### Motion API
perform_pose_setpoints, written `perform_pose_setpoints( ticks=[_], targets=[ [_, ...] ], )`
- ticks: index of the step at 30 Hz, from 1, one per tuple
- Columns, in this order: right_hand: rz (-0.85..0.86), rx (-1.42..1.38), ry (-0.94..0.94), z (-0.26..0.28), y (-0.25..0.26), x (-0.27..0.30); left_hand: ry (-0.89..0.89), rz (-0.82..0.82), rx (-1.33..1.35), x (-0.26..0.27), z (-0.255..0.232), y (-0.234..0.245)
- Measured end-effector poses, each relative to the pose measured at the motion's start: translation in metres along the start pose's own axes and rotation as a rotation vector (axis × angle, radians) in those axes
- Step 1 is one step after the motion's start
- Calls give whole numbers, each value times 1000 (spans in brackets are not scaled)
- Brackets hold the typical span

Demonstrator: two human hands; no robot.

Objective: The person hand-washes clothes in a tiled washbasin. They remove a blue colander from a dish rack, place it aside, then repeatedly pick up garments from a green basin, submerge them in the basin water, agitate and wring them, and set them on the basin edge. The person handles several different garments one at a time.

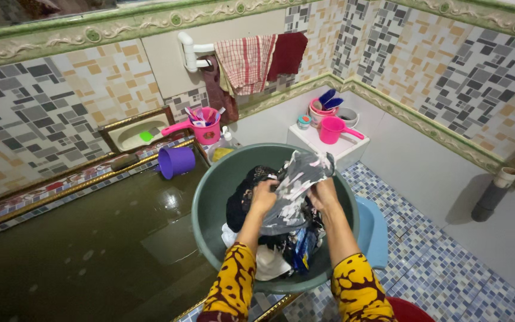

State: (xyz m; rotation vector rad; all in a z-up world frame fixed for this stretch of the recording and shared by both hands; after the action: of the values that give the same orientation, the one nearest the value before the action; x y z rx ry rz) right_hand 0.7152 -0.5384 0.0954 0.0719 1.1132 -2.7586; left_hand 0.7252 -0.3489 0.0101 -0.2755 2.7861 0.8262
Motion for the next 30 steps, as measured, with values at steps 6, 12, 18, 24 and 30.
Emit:
perform_pose_setpoints(
  ticks=[6,12,18,24,30],
  targets=[
    [48,-115,50,9,6,-13,250,101,-393,31,-44,70],
    [-76,-47,79,7,7,-9,306,-31,-500,33,-44,89],
    [-112,-1,74,-6,-5,-5,-233,81,390,26,-72,39],
    [-129,-79,106,4,9,-17,-297,330,199,48,-75,27],
    [-203,3,244,7,27,-13,-130,136,-206,38,-46,29]
  ],
)
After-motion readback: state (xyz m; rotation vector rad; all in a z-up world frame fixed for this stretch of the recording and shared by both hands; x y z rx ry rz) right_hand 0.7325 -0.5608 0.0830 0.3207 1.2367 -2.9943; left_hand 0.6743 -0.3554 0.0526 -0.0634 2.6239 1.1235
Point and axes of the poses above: each hand's wrist, its own x-axis away from the middle knuckle, its own y-axis out of the back of the hand, z = x × y, the point moved 7 cm from there along -x, towards the middle knuckle, and after that the axes turned 1 degree about z, right-handed, at the moved point
